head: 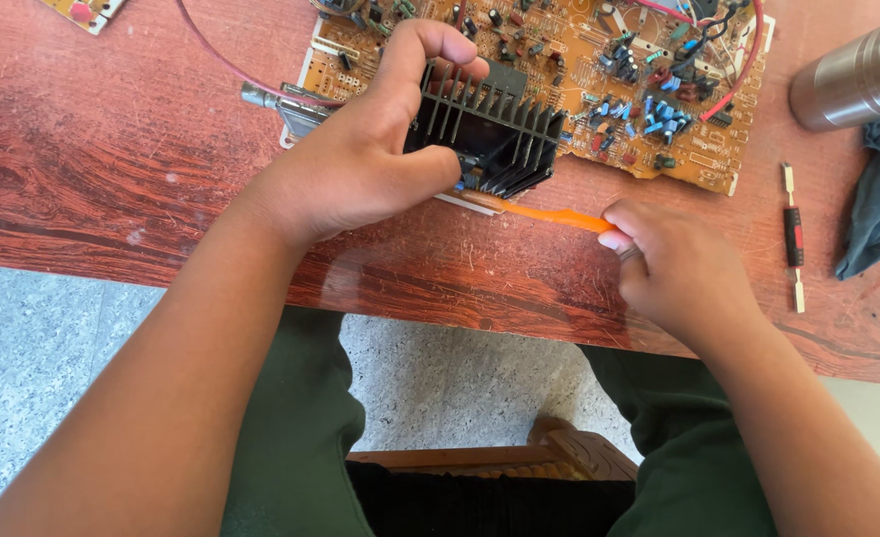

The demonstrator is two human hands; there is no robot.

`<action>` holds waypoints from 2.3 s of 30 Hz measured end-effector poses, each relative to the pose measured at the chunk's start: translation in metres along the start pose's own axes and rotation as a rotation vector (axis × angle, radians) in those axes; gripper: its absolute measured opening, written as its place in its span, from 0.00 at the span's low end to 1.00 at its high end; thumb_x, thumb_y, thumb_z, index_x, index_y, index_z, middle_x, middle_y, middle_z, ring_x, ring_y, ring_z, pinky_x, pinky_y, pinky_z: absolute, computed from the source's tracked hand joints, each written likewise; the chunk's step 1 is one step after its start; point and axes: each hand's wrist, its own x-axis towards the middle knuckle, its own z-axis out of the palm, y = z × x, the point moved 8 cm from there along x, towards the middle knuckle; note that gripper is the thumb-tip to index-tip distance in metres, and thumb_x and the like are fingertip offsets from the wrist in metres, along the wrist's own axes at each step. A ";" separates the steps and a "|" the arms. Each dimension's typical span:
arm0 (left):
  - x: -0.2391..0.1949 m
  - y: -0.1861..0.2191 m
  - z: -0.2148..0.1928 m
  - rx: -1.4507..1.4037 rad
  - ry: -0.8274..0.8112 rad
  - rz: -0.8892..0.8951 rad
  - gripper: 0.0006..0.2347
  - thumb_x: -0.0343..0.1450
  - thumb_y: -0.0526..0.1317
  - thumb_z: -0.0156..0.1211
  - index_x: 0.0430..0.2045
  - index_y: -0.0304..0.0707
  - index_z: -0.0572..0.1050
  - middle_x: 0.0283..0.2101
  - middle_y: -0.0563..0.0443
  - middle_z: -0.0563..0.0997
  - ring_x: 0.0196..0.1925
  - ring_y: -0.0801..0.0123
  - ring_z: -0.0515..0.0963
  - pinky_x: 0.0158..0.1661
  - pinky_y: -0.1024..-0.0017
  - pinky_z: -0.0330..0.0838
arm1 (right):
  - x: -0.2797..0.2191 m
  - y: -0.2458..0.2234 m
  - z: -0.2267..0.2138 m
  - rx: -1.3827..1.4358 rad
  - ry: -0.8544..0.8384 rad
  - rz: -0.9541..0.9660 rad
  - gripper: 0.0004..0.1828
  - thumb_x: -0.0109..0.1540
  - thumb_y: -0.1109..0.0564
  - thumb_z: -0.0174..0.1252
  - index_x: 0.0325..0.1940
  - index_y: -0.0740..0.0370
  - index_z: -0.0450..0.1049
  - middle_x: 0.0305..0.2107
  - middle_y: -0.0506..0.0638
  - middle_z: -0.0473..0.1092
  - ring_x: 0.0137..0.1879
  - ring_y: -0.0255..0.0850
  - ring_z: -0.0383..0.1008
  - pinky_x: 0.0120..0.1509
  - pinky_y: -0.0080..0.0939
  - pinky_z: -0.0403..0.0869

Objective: The person uses an orange toothbrush to clean dust and debris from a circuit board and its heat sink. They brush various components and the heat sink fins while holding the board steady with their other hand.

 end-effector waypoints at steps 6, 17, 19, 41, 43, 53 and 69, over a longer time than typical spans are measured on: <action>0.001 -0.003 -0.002 0.009 -0.001 -0.012 0.29 0.70 0.28 0.56 0.66 0.40 0.52 0.65 0.46 0.67 0.68 0.68 0.69 0.67 0.72 0.65 | -0.007 -0.009 -0.021 0.157 0.080 -0.204 0.15 0.56 0.65 0.55 0.48 0.65 0.72 0.38 0.61 0.74 0.43 0.60 0.74 0.49 0.54 0.72; 0.005 -0.002 -0.001 -0.057 0.007 -0.041 0.23 0.74 0.31 0.52 0.66 0.41 0.55 0.63 0.47 0.67 0.68 0.69 0.67 0.68 0.70 0.62 | -0.021 -0.002 -0.057 0.257 0.129 -0.077 0.07 0.62 0.63 0.57 0.45 0.66 0.73 0.29 0.59 0.70 0.34 0.53 0.71 0.40 0.47 0.70; 0.006 -0.006 -0.001 -0.123 0.021 -0.066 0.24 0.73 0.31 0.50 0.66 0.40 0.56 0.63 0.47 0.67 0.67 0.68 0.68 0.68 0.70 0.62 | -0.020 -0.003 -0.055 0.258 0.116 -0.090 0.06 0.63 0.64 0.56 0.44 0.66 0.73 0.28 0.58 0.69 0.34 0.53 0.71 0.40 0.47 0.69; 0.003 0.000 -0.002 0.036 0.005 -0.003 0.29 0.70 0.29 0.55 0.67 0.38 0.53 0.66 0.44 0.67 0.70 0.65 0.68 0.69 0.70 0.62 | -0.006 0.012 -0.005 0.140 0.052 0.068 0.11 0.59 0.60 0.59 0.45 0.61 0.78 0.31 0.61 0.75 0.39 0.61 0.75 0.42 0.55 0.71; 0.002 0.000 -0.002 0.021 0.008 -0.017 0.29 0.69 0.29 0.55 0.67 0.38 0.53 0.65 0.44 0.68 0.69 0.66 0.68 0.68 0.71 0.63 | -0.005 0.013 -0.001 0.113 0.054 0.080 0.12 0.58 0.60 0.59 0.46 0.59 0.79 0.32 0.61 0.76 0.40 0.61 0.75 0.44 0.56 0.72; 0.002 0.002 -0.001 0.052 -0.003 -0.051 0.26 0.68 0.31 0.54 0.64 0.38 0.58 0.59 0.48 0.68 0.64 0.69 0.70 0.65 0.73 0.64 | -0.003 0.013 0.002 0.080 0.035 0.119 0.12 0.59 0.61 0.58 0.46 0.58 0.79 0.34 0.60 0.77 0.43 0.61 0.76 0.46 0.58 0.72; 0.005 0.012 0.002 -0.007 0.019 -0.120 0.26 0.67 0.29 0.53 0.62 0.41 0.59 0.58 0.47 0.70 0.63 0.68 0.70 0.64 0.71 0.63 | -0.031 0.038 -0.064 0.549 0.261 0.222 0.08 0.71 0.59 0.56 0.48 0.65 0.78 0.24 0.48 0.70 0.30 0.32 0.66 0.34 0.36 0.66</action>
